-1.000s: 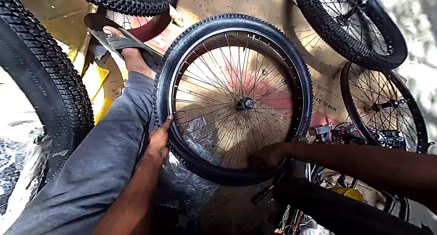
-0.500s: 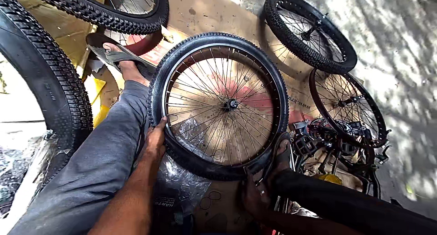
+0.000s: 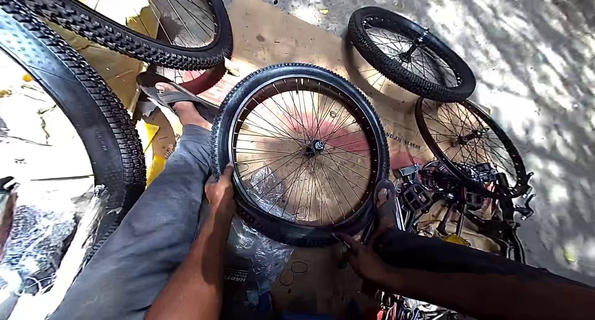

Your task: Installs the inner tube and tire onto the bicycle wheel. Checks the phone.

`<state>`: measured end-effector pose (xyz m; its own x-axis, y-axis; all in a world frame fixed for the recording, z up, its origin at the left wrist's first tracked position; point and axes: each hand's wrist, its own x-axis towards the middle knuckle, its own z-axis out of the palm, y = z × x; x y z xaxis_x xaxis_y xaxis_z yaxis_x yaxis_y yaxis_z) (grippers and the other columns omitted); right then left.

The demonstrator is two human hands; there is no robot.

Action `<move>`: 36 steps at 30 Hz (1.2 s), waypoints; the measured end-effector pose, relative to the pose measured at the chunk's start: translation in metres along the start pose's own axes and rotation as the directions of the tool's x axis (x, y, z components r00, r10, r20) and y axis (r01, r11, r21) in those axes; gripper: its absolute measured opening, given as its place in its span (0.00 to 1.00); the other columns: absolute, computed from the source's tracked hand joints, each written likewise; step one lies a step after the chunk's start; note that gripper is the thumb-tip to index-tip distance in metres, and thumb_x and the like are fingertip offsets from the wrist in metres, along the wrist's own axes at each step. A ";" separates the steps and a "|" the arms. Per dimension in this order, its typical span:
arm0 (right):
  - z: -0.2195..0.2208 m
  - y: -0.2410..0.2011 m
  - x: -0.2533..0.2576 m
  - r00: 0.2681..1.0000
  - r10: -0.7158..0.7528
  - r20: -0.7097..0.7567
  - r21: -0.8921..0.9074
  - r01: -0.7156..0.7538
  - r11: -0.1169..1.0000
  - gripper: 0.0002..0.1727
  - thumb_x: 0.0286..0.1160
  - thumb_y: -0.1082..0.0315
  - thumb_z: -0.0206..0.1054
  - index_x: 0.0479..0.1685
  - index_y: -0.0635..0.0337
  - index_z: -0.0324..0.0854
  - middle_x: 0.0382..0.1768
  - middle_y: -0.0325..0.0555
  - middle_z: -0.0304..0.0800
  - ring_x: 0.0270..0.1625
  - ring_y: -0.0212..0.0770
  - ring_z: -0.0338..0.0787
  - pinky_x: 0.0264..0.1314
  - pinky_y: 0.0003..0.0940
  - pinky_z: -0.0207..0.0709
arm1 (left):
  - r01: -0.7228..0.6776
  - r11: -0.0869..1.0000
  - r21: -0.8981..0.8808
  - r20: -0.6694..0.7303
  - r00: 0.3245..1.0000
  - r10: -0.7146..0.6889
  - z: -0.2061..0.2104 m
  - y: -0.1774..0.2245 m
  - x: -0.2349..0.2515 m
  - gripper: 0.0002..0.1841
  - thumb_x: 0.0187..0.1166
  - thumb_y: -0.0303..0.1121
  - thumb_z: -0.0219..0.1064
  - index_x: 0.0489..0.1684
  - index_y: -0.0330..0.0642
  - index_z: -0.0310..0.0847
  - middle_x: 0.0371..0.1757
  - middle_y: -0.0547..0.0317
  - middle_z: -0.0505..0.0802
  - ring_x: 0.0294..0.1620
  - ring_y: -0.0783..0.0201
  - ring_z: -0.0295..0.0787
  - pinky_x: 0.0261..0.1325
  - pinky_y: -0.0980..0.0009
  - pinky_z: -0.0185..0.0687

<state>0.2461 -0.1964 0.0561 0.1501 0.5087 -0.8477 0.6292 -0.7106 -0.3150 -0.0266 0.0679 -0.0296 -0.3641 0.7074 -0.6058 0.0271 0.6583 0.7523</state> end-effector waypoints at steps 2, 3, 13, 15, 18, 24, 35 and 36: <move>-0.035 -0.004 0.015 0.987 -0.155 0.038 -0.164 0.160 0.973 0.27 0.94 0.57 0.48 0.91 0.35 0.65 0.60 0.54 0.91 0.56 0.53 0.92 0.65 0.57 0.81 | 0.072 0.996 0.050 0.050 0.996 -0.074 0.002 -0.002 0.015 0.46 0.63 0.66 0.77 0.72 0.36 0.77 0.66 0.39 0.88 0.68 0.46 0.85 0.70 0.41 0.79; -0.054 -0.006 0.032 0.980 -0.183 0.078 -0.222 0.196 0.955 0.25 0.94 0.58 0.50 0.87 0.38 0.71 0.61 0.55 0.92 0.59 0.54 0.92 0.68 0.59 0.79 | 0.096 0.994 0.057 0.063 0.993 -0.099 0.003 -0.005 0.018 0.47 0.63 0.69 0.75 0.71 0.35 0.76 0.65 0.38 0.88 0.67 0.45 0.85 0.69 0.40 0.79; -0.105 -0.094 0.163 0.744 0.326 0.583 -0.607 0.133 0.783 0.09 0.76 0.63 0.68 0.45 0.54 0.91 0.28 0.40 0.87 0.25 0.34 0.78 0.33 0.37 0.72 | 0.214 0.968 -0.131 0.279 0.945 -0.171 -0.002 -0.013 0.037 0.32 0.81 0.60 0.63 0.69 0.41 0.77 0.46 0.49 0.93 0.43 0.55 0.94 0.48 0.54 0.92; -0.098 -0.088 0.158 0.689 0.256 0.678 -0.557 0.254 0.791 0.14 0.81 0.67 0.64 0.61 0.49 0.87 0.34 0.42 0.86 0.27 0.35 0.77 0.33 0.37 0.72 | 0.222 0.965 -0.137 0.268 0.947 -0.179 -0.002 -0.012 0.036 0.31 0.81 0.59 0.63 0.70 0.42 0.77 0.46 0.50 0.93 0.42 0.56 0.94 0.47 0.55 0.92; -0.076 -0.056 0.129 0.792 0.210 0.573 -0.394 0.042 0.918 0.18 0.85 0.67 0.60 0.70 0.51 0.81 0.38 0.47 0.85 0.30 0.39 0.80 0.35 0.41 0.76 | 0.230 0.962 -0.146 0.256 0.948 -0.188 -0.003 -0.015 0.038 0.31 0.81 0.60 0.64 0.69 0.42 0.78 0.45 0.49 0.93 0.40 0.56 0.94 0.45 0.56 0.92; 0.041 -0.012 0.032 0.981 0.180 -0.077 0.110 -0.171 0.979 0.31 0.91 0.62 0.53 0.91 0.51 0.53 0.56 0.60 0.89 0.50 0.58 0.93 0.56 0.58 0.85 | 0.154 0.975 -0.160 0.268 0.957 -0.107 0.000 -0.016 0.035 0.32 0.81 0.61 0.63 0.66 0.40 0.78 0.43 0.50 0.92 0.38 0.58 0.92 0.44 0.57 0.91; 0.088 -0.005 0.032 0.877 0.233 -0.419 0.368 -0.070 0.927 0.42 0.86 0.70 0.53 0.97 0.58 0.32 0.83 0.66 0.69 0.76 0.59 0.83 0.77 0.53 0.77 | 0.063 0.982 -0.180 0.067 0.996 -0.051 -0.005 -0.036 -0.038 0.37 0.80 0.63 0.63 0.70 0.36 0.78 0.60 0.40 0.90 0.60 0.48 0.89 0.64 0.45 0.85; 0.092 0.002 0.039 0.880 0.174 -0.443 0.304 -0.035 0.952 0.42 0.86 0.71 0.52 0.97 0.58 0.33 0.85 0.65 0.67 0.78 0.59 0.81 0.80 0.53 0.75 | 0.067 0.985 -0.160 0.035 0.997 -0.062 -0.006 -0.042 -0.041 0.37 0.80 0.63 0.64 0.71 0.35 0.77 0.62 0.38 0.89 0.63 0.46 0.88 0.66 0.43 0.82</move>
<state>0.1831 -0.2233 -0.0168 0.5790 0.5393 -0.6115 0.3616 -0.8421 -0.4002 -0.0187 0.0090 -0.0347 -0.3327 0.6735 -0.6601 -0.1470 0.6543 0.7418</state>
